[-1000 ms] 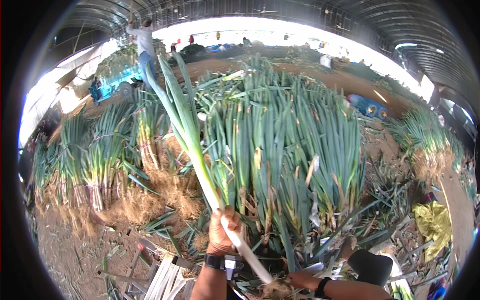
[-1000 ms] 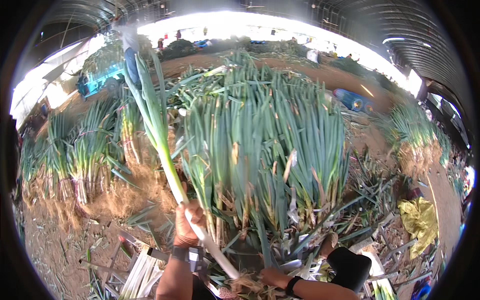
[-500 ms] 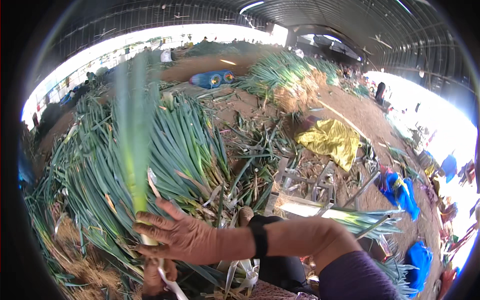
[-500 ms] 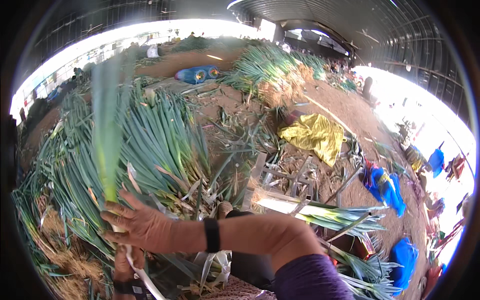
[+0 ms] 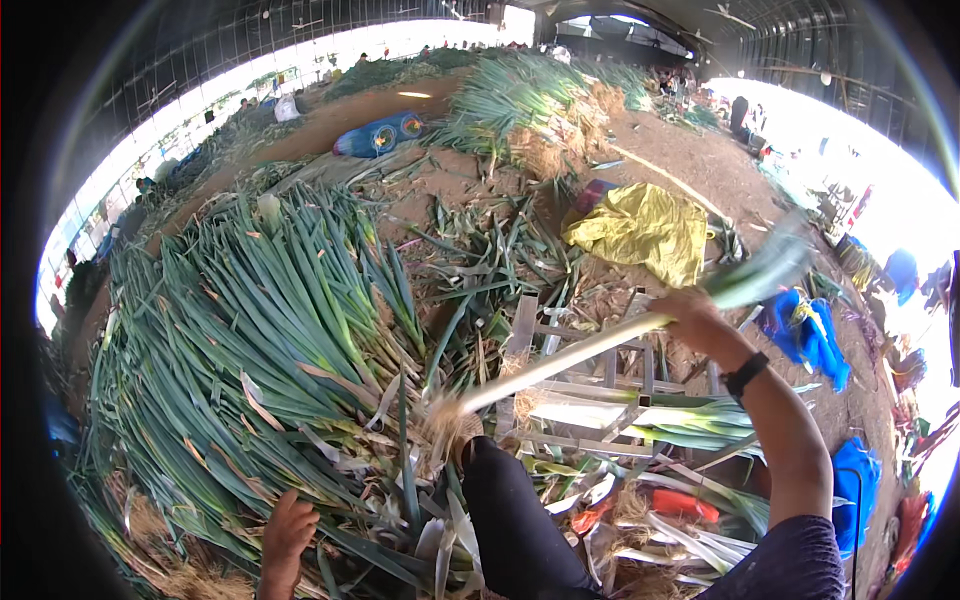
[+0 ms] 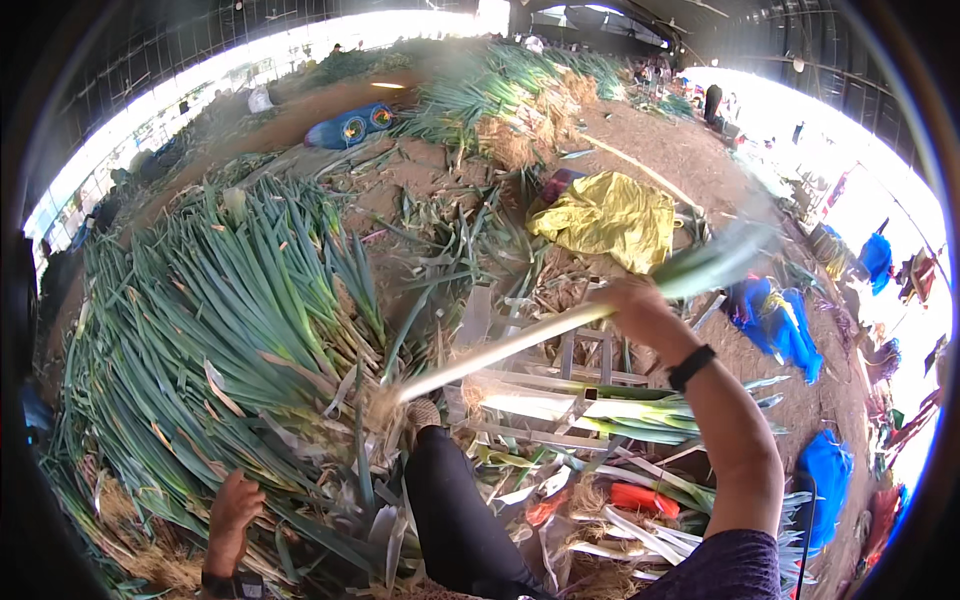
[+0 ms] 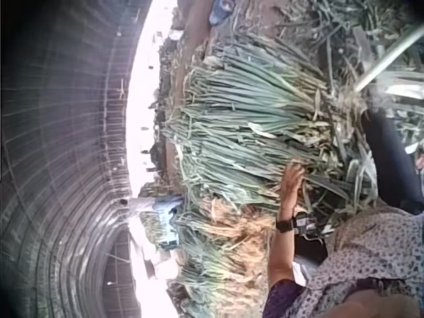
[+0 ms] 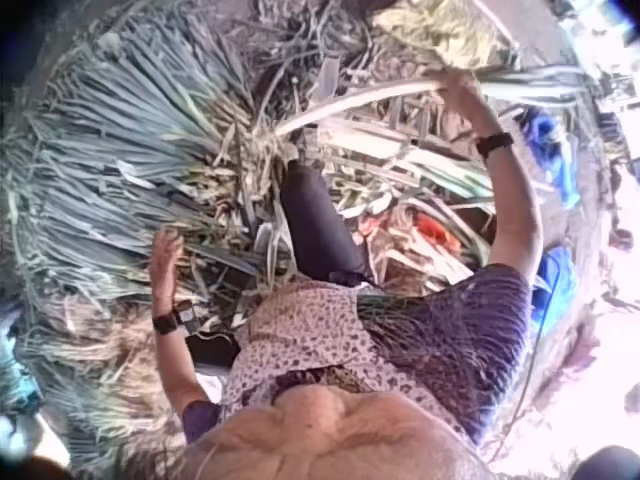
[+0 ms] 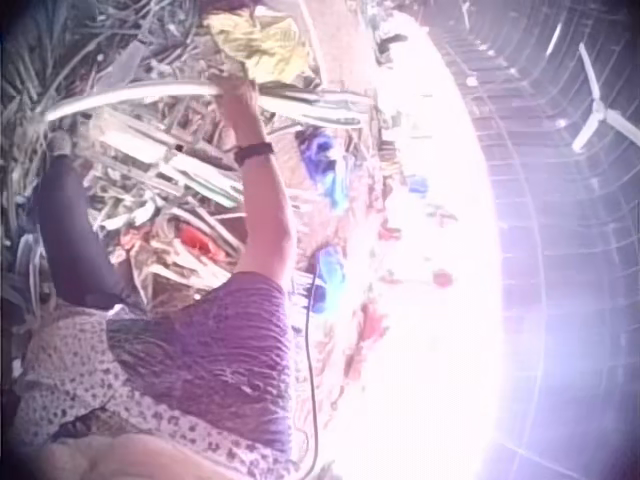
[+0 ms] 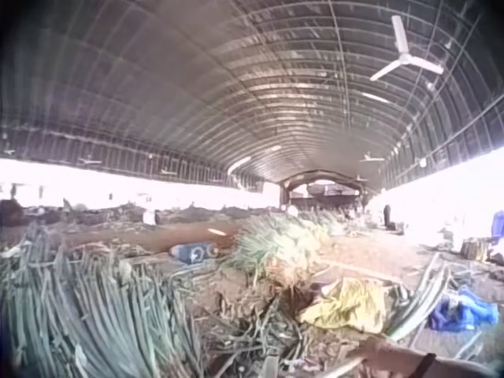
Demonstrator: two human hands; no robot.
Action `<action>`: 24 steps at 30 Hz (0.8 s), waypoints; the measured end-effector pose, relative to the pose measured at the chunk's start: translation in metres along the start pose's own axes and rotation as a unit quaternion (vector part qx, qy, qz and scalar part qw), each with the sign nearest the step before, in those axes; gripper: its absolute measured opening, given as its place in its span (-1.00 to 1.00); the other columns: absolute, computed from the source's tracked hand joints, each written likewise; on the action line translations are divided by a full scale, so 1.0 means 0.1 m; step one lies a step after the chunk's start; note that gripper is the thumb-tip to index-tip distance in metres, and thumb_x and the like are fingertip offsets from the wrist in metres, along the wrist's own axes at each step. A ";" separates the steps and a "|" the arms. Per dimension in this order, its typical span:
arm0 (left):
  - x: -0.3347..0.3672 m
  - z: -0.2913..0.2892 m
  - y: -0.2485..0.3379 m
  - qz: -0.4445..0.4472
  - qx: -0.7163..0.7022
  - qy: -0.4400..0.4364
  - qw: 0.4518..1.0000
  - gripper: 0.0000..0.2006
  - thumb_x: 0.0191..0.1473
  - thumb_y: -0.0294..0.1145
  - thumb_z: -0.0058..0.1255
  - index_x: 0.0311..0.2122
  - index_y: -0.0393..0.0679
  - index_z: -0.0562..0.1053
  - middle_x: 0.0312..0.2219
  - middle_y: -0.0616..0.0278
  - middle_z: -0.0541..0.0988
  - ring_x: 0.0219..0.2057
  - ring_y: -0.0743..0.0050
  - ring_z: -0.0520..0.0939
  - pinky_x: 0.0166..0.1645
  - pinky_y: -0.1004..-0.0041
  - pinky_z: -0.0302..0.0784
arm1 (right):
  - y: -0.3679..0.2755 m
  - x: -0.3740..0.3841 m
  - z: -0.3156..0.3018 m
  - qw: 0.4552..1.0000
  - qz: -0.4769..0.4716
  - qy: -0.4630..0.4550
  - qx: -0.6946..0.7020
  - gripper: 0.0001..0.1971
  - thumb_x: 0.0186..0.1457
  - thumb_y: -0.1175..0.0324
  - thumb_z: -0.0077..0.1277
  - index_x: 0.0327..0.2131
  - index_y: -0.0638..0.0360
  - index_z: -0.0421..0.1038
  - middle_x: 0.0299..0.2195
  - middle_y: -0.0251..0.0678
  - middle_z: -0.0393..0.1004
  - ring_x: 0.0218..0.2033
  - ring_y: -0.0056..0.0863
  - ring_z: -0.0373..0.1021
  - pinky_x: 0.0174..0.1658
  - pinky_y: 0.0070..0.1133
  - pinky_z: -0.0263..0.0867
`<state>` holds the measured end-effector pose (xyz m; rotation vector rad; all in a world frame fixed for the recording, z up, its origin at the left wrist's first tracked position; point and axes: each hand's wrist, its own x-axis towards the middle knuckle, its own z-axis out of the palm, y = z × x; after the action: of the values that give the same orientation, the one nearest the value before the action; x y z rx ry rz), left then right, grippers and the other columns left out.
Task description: The person peels the outer layers from individual leeks by hand, pulls off the roots, and places the cleaned leeks onto a metal rack, repeating the process for several leeks.
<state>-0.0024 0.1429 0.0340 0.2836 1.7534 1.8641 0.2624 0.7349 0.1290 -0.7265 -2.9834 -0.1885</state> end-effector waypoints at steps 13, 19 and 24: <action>-0.64 -0.65 -0.17 -0.136 0.043 0.264 0.954 -0.47 0.10 -0.24 -0.07 0.15 -0.08 0.11 -0.04 0.15 0.36 -0.08 0.24 0.44 -0.07 0.27 0.39 | 1.13 -0.30 2.48 0.970 0.196 -0.096 0.104 -0.58 -0.19 0.41 0.03 -0.13 -0.04 0.38 -0.26 -0.14 0.44 -0.18 -0.15 0.35 -0.12 -0.32 0.24; -0.53 -0.24 0.29 -0.187 0.087 0.285 0.936 -0.44 0.04 -0.27 0.02 0.13 -0.10 0.13 -0.15 0.08 0.44 -0.21 0.33 0.49 -0.19 0.37 0.45 | 1.03 -0.12 3.19 0.945 0.245 -0.203 0.078 -0.61 -0.07 0.27 -0.01 -0.08 -0.17 0.34 -0.07 -0.25 0.33 0.01 -0.25 0.22 0.05 -0.15 0.04; -0.53 -0.28 0.21 -0.204 0.077 0.257 0.942 -0.47 0.05 -0.31 -0.01 0.13 -0.08 0.14 -0.14 0.03 0.43 -0.21 0.32 0.49 -0.18 0.38 0.44 | 0.94 -0.18 3.22 0.931 0.214 -0.252 0.155 -0.52 -0.03 0.11 -0.09 0.03 -0.17 0.24 -0.09 -0.07 0.33 -0.03 -0.06 0.24 0.01 -0.19 0.12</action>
<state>0.0214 0.0918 0.0625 -0.5249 2.0979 1.5814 0.3111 0.8528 -0.1814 -1.5395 -3.0594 0.5612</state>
